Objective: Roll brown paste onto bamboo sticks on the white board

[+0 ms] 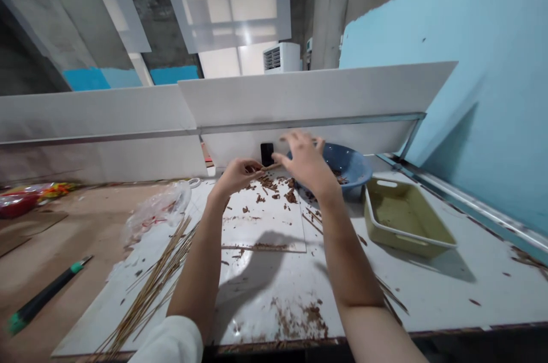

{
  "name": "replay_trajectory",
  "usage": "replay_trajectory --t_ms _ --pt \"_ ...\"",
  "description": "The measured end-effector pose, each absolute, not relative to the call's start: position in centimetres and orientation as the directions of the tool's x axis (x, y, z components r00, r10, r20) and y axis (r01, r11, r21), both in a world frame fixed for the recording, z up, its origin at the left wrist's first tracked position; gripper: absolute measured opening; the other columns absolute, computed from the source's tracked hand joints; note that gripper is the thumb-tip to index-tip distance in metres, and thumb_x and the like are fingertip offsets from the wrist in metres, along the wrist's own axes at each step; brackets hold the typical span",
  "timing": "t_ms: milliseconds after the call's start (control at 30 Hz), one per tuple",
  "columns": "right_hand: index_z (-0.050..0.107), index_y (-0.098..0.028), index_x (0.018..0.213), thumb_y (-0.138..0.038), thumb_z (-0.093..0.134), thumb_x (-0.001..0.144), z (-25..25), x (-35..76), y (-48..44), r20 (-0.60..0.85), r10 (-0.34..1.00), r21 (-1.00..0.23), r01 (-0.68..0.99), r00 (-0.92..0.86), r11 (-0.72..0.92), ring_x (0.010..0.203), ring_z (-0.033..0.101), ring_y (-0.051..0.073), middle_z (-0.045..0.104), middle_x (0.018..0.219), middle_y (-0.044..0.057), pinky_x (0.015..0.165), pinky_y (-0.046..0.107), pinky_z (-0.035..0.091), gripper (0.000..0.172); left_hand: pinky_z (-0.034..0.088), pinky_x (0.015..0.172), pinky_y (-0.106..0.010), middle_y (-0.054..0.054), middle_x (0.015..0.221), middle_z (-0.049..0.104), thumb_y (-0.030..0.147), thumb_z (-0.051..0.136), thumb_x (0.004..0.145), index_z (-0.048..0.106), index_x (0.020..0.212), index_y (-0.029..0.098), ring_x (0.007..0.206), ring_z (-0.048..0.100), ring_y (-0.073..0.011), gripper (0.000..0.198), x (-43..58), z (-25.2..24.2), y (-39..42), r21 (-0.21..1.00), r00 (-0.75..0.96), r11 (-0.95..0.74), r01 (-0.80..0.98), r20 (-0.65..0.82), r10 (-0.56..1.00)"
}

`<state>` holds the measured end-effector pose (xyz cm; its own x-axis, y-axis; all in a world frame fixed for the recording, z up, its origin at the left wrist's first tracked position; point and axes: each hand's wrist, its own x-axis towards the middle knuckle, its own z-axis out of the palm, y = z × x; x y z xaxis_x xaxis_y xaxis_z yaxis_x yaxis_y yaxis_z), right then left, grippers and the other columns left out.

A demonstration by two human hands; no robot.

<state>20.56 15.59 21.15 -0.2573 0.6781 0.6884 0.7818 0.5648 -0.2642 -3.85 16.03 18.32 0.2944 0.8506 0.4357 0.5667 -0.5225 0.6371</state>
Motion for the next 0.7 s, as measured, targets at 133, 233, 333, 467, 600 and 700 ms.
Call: replay_trajectory --t_ms 133,233,333,467,600,700 --pt "0.078 -0.022 0.118 -0.04 0.057 0.115 20.0 19.3 14.5 0.243 0.795 -0.146 0.789 -0.556 0.596 0.117 0.073 0.034 0.084 0.112 0.013 0.116 0.053 0.034 0.028 0.049 0.067 -0.029 -0.008 0.084 0.081 0.047 0.078 0.095 0.084 0.092 0.017 0.074 0.068 -0.0192 0.03 -3.0 17.6 15.6 0.577 0.373 -0.566 0.588 0.427 0.824" --pt "0.078 -0.019 0.106 -0.028 0.056 0.116 17.6 19.6 13.5 0.173 0.804 -0.072 0.807 -0.569 0.586 0.102 0.076 0.03 0.084 0.098 0.013 0.108 0.045 0.034 0.026 0.048 0.068 -0.029 -0.006 0.081 0.08 0.038 0.074 0.097 0.083 0.087 0.018 0.073 0.067 -0.0189 0.024 -2.1 15.9 14.7 0.517 0.439 -0.565 0.643 0.355 0.825" --pt "0.079 -0.018 0.107 -0.03 0.057 0.117 14.4 20.6 11.6 0.153 0.782 -0.039 0.787 -0.604 0.616 0.097 0.076 0.027 0.086 0.1 0.012 0.11 0.045 0.033 0.027 0.048 0.071 -0.028 -0.006 0.08 0.079 0.03 0.07 0.097 0.082 0.086 0.018 0.074 0.067 -0.0191 0.02 -1.3 13.3 12.9 0.454 0.513 -0.573 0.683 0.262 0.818" --pt "0.082 -0.017 0.114 -0.029 0.053 0.117 10.0 20.6 9.2 0.126 0.749 0.023 0.757 -0.65 0.653 0.105 0.077 0.029 0.086 0.108 0.016 0.109 0.041 0.04 0.032 0.055 0.088 -0.035 -0.011 0.095 0.083 0.027 0.068 0.099 0.082 0.099 0.019 0.091 0.073 -0.0262 0.017 -0.3 9.1 9.7 0.333 0.453 -0.507 0.795 0.23 0.861" --pt "0.078 -0.015 0.13 -0.017 0.047 0.113 6.3 19.4 8.2 0.155 0.719 0.069 0.734 -0.677 0.676 0.122 0.075 0.029 0.084 0.125 0.018 0.117 0.041 0.043 0.035 0.053 0.106 -0.047 -0.021 0.13 0.078 0.021 0.067 0.101 0.072 0.138 0.016 0.123 0.069 -0.0358 0.038 0.2 5.1 5.5 0.271 0.201 -0.294 0.917 0.323 0.925" --pt "0.072 -0.011 0.14 -0.016 0.043 0.112 3.4 18.8 7.0 0.193 0.723 0.069 0.745 -0.663 0.664 0.137 0.069 0.03 0.079 0.138 0.021 0.13 0.047 0.036 0.041 0.051 0.111 -0.049 -0.02 0.137 0.075 0.019 0.061 0.103 0.067 0.145 0.017 0.13 0.065 -0.0358 0.043 -0.7 2.6 2.0 0.27 0.171 -0.275 0.923 0.353 0.92"
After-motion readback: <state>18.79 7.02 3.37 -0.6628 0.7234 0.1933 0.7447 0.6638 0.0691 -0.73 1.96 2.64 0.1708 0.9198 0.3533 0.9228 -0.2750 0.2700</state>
